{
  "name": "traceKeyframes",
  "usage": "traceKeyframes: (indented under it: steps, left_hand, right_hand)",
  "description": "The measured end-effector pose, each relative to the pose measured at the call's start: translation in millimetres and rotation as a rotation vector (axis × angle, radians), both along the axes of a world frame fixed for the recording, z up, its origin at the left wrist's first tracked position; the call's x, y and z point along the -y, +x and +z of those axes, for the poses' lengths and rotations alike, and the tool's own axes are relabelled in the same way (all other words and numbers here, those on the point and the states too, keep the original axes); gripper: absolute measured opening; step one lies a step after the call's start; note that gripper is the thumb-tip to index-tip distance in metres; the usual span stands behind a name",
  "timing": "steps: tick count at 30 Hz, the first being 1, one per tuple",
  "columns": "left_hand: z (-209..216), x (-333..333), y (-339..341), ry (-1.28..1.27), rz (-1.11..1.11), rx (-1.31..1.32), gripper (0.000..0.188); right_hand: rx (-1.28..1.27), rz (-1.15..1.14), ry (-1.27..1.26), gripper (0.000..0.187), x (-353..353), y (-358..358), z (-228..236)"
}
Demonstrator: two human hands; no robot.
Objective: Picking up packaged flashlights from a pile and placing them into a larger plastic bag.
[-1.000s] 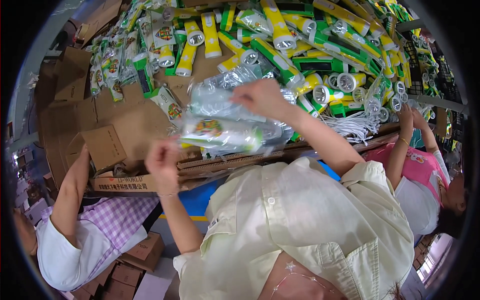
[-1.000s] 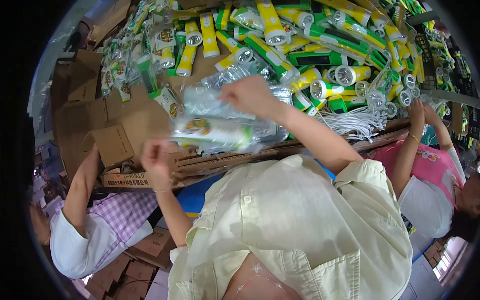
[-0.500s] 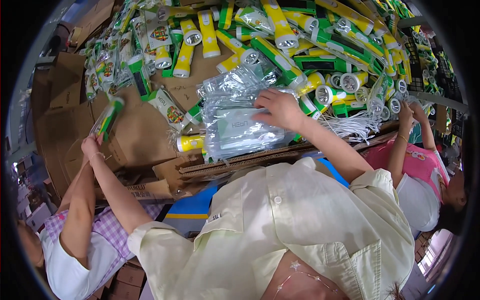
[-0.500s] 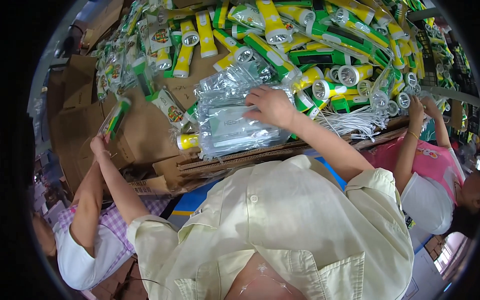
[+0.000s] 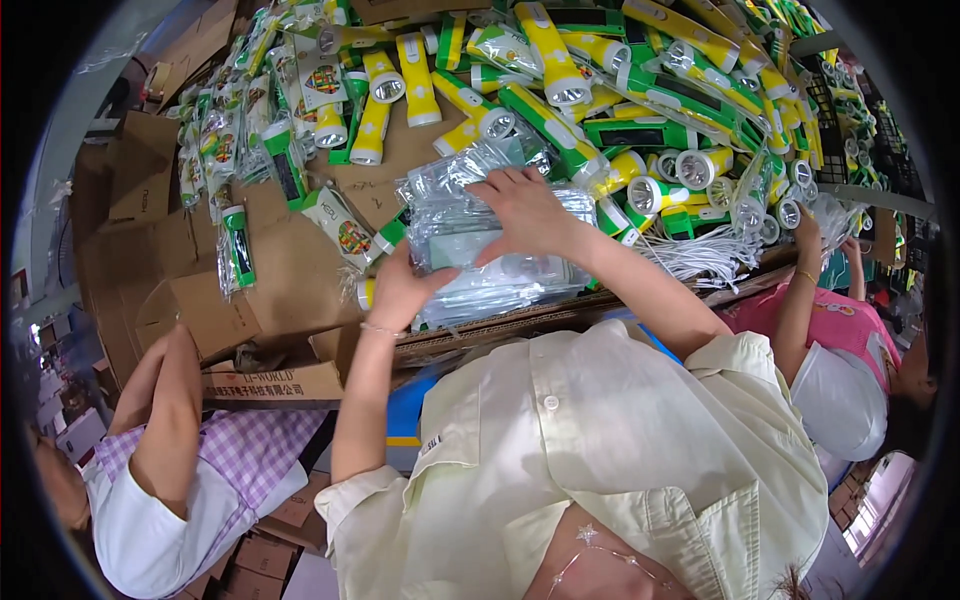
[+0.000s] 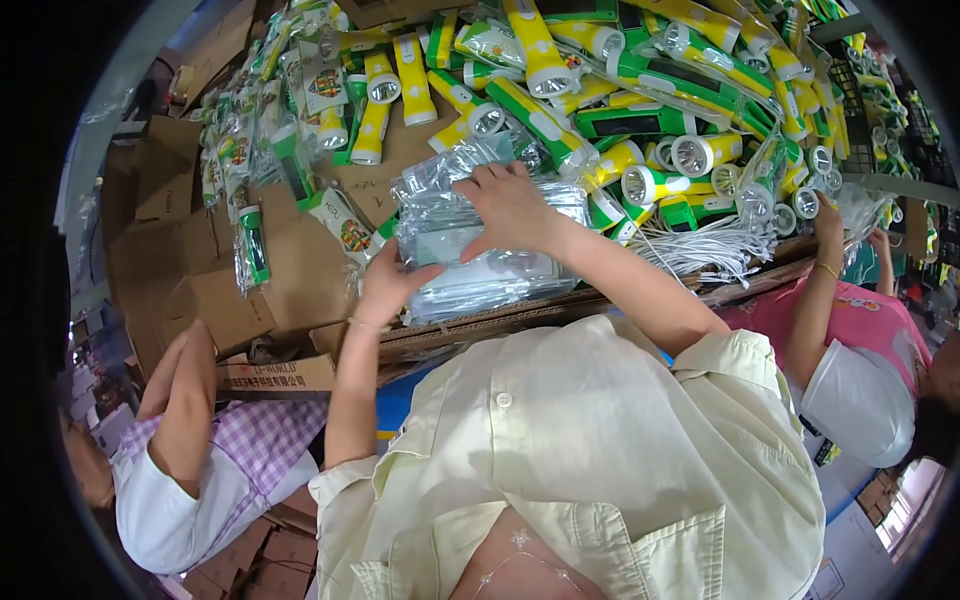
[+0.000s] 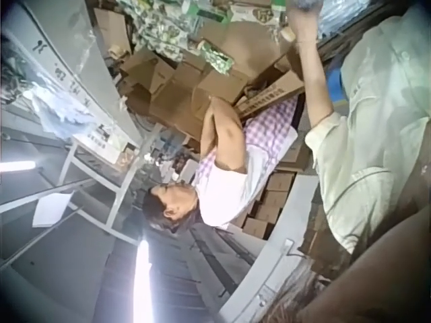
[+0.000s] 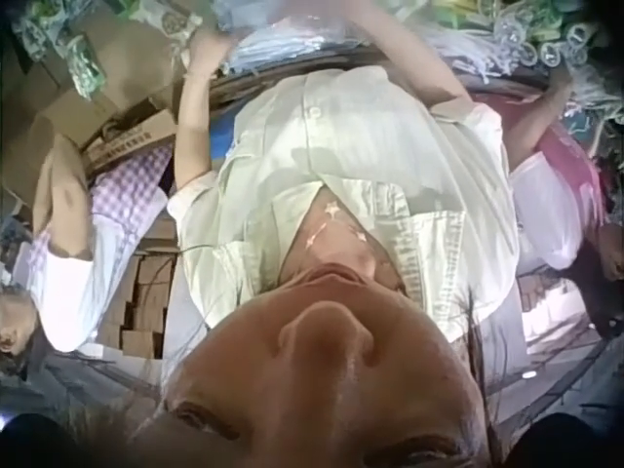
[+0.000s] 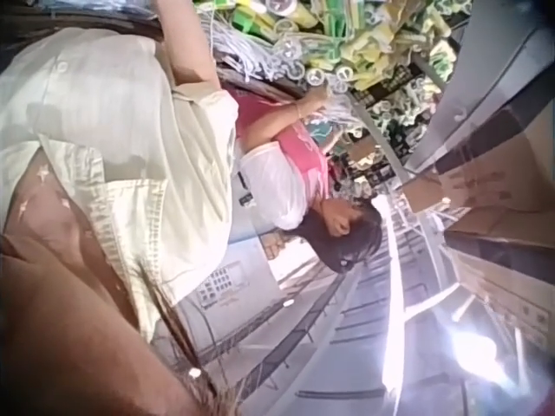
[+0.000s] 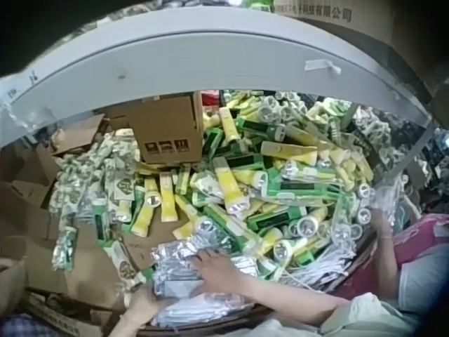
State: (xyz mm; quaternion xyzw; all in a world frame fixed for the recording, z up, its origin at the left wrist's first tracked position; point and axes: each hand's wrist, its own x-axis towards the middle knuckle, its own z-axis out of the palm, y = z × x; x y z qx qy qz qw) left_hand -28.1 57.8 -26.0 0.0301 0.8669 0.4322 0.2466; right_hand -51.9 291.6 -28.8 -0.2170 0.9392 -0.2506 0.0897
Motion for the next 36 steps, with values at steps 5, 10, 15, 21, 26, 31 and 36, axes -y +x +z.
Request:
traceKeyframes:
  steps: [5,10,15,21,26,31,36]
  left_hand:
    - [20,-31,27,0.044,0.142,-0.202,0.043]
    - [55,-50,74,0.058,-0.03,-0.734,0.029]
    - [60,-52,81,0.121,-0.122,-0.8,0.034]
    - [75,-41,58,0.43,0.354,-0.484,0.098]
    - [100,-69,9,0.418,0.035,-0.196,0.093]
    - [99,-28,-54,0.406,-0.124,0.241,0.067]
    - [62,-43,-71,-0.062,-0.813,0.209,0.069]
  right_hand:
    - [-0.068,-0.006,-0.041,0.081,-17,4,7]
    - [0.4,0.18,-0.041,0.055,-43,26,74]
    - [0.102,0.314,-0.092,0.032,-68,53,62]
    - [0.091,-0.145,-0.508,0.022,-98,45,102]
    - [0.291,-0.903,-1.37,0.037,-32,55,97]
    - [0.773,-0.625,-0.941,0.035,-38,100,65]
    - [0.108,-0.092,-0.394,0.019,-33,99,89]
